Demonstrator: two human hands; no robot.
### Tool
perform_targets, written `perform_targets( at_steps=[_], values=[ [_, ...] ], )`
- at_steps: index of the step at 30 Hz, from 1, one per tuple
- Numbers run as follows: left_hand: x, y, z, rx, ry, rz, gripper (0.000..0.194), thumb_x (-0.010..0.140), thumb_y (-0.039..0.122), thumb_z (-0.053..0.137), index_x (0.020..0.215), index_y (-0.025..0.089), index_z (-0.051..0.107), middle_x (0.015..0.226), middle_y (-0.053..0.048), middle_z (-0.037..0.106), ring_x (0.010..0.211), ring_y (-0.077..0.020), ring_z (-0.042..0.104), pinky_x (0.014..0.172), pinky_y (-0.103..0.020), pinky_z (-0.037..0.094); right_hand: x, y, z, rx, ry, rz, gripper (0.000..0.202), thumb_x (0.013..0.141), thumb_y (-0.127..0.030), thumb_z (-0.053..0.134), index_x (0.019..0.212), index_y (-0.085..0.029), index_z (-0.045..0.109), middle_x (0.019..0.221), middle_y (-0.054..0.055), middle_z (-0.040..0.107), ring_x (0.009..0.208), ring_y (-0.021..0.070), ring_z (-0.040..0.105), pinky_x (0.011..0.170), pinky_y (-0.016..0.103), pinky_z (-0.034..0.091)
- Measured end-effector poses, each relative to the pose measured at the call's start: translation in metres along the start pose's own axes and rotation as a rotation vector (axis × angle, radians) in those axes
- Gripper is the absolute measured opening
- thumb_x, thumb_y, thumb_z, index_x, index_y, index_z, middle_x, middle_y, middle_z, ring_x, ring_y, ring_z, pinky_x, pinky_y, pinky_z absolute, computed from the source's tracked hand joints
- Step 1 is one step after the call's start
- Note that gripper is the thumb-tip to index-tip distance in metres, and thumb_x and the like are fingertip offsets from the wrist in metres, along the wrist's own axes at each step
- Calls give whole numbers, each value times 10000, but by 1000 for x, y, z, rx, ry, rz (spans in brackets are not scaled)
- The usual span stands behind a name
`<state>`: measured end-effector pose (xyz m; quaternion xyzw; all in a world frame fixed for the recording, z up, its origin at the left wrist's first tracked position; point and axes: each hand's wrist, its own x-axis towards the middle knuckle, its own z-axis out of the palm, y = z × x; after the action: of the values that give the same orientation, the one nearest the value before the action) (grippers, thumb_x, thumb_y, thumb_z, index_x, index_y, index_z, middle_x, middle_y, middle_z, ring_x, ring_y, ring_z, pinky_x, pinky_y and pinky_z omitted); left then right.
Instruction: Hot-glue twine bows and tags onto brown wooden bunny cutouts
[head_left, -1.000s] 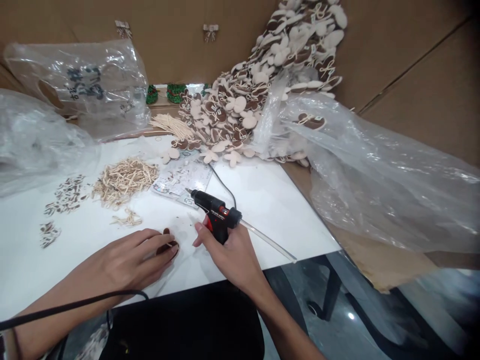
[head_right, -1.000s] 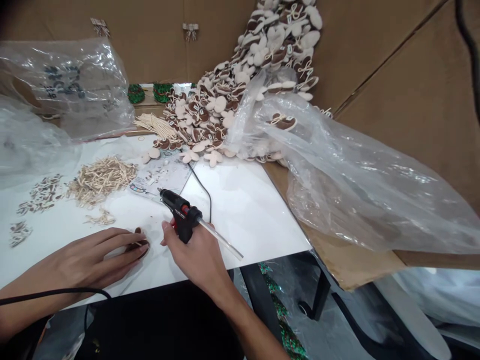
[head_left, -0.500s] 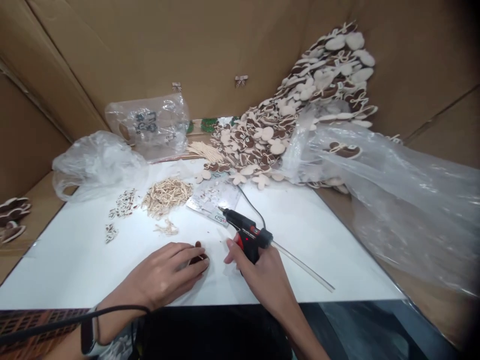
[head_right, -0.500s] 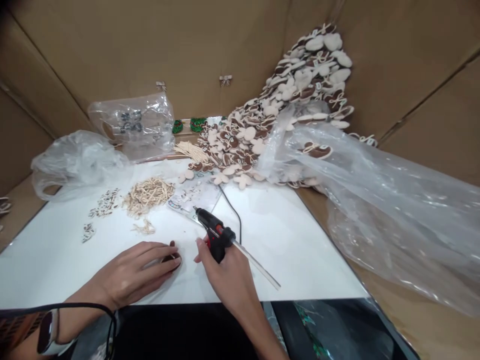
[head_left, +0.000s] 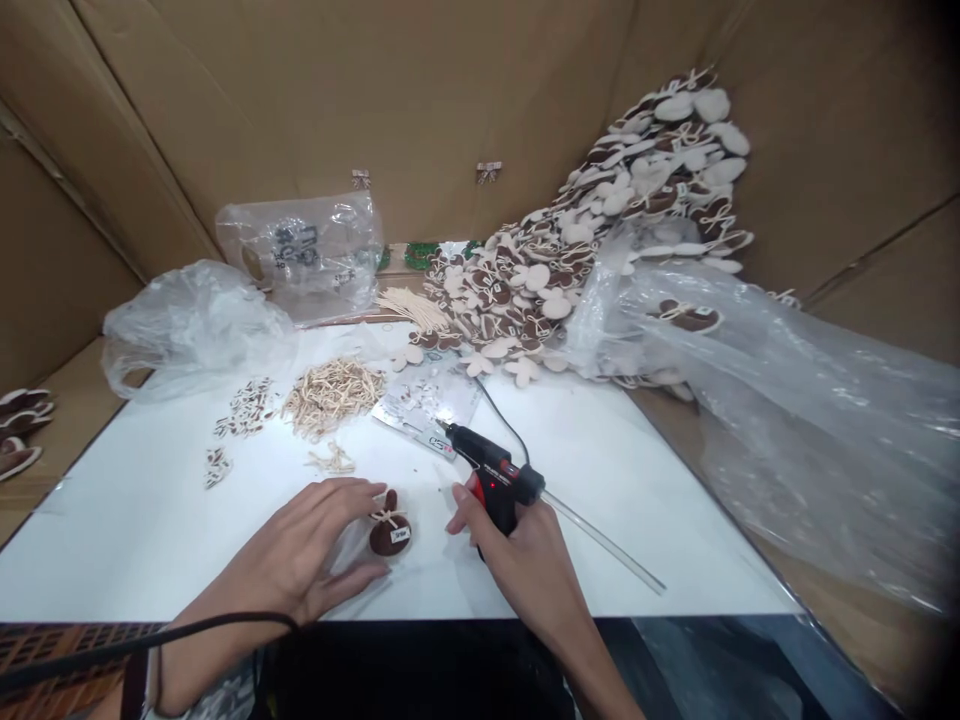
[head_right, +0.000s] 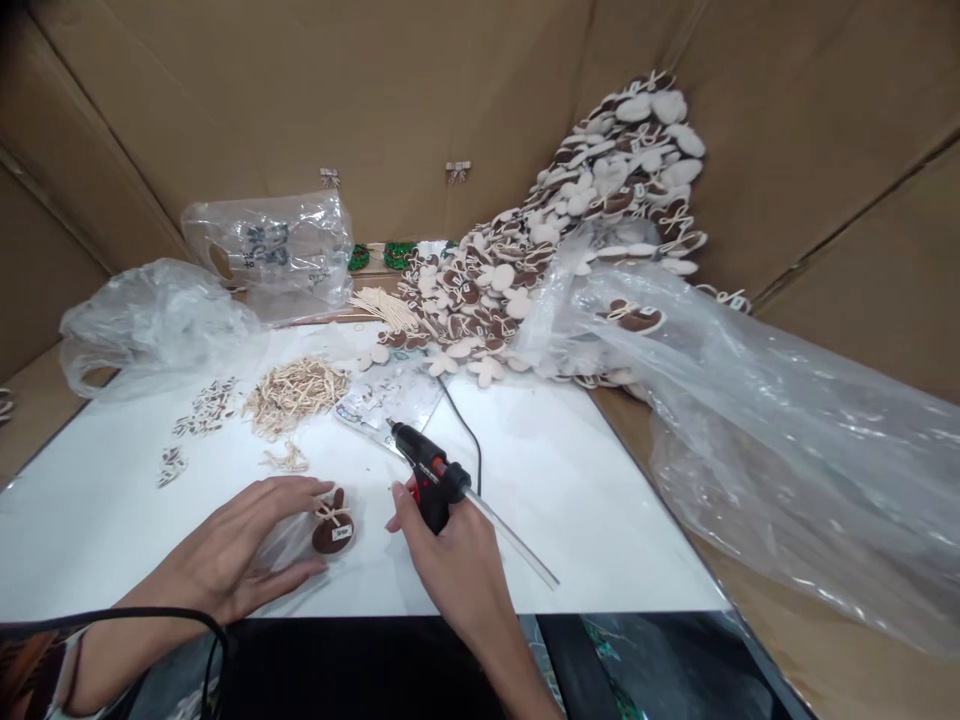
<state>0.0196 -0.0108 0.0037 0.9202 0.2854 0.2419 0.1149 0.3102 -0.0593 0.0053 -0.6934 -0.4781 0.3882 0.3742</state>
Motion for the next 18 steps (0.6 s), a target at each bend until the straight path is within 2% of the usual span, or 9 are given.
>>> perform_targets(
  at_steps=[3, 8, 12, 18],
  values=[
    [-1, 0, 5, -32, -27, -75, 616, 1134, 521, 790, 1653, 297, 545, 1467, -124, 807, 1337, -298, 813, 1127, -435, 711, 0, -1, 0, 9, 10, -17, 590, 1017, -772, 626, 764, -274, 814, 978, 99, 885, 959, 341, 787, 963, 432, 570],
    [2, 0, 16, -45, -17, -120, 564, 1065, 413, 860, 1558, 314, 606, 1332, -85, 822, 1170, -282, 844, 979, -395, 733, -1, -4, -1, 14, -2, -7, 591, 1023, -758, 615, 766, -265, 813, 922, 102, 866, 889, 339, 777, 908, 440, 571],
    [7, 1, 21, -44, 18, -101, 425, 1091, 320, 776, 1492, 298, 636, 1249, -77, 822, 1098, -268, 846, 925, -373, 729, -2, -6, 0, 37, 4, -33, 572, 1034, -730, 611, 755, -267, 799, 922, 99, 859, 938, 346, 782, 947, 445, 576],
    [17, 5, 14, -25, 120, -8, 398, 1119, 294, 730, 1496, 292, 603, 1225, -78, 840, 1066, -267, 864, 892, -362, 733, -3, -5, 1, 64, 21, -60, 541, 1035, -691, 625, 749, -263, 795, 912, 93, 844, 901, 324, 773, 936, 428, 592]
  ],
)
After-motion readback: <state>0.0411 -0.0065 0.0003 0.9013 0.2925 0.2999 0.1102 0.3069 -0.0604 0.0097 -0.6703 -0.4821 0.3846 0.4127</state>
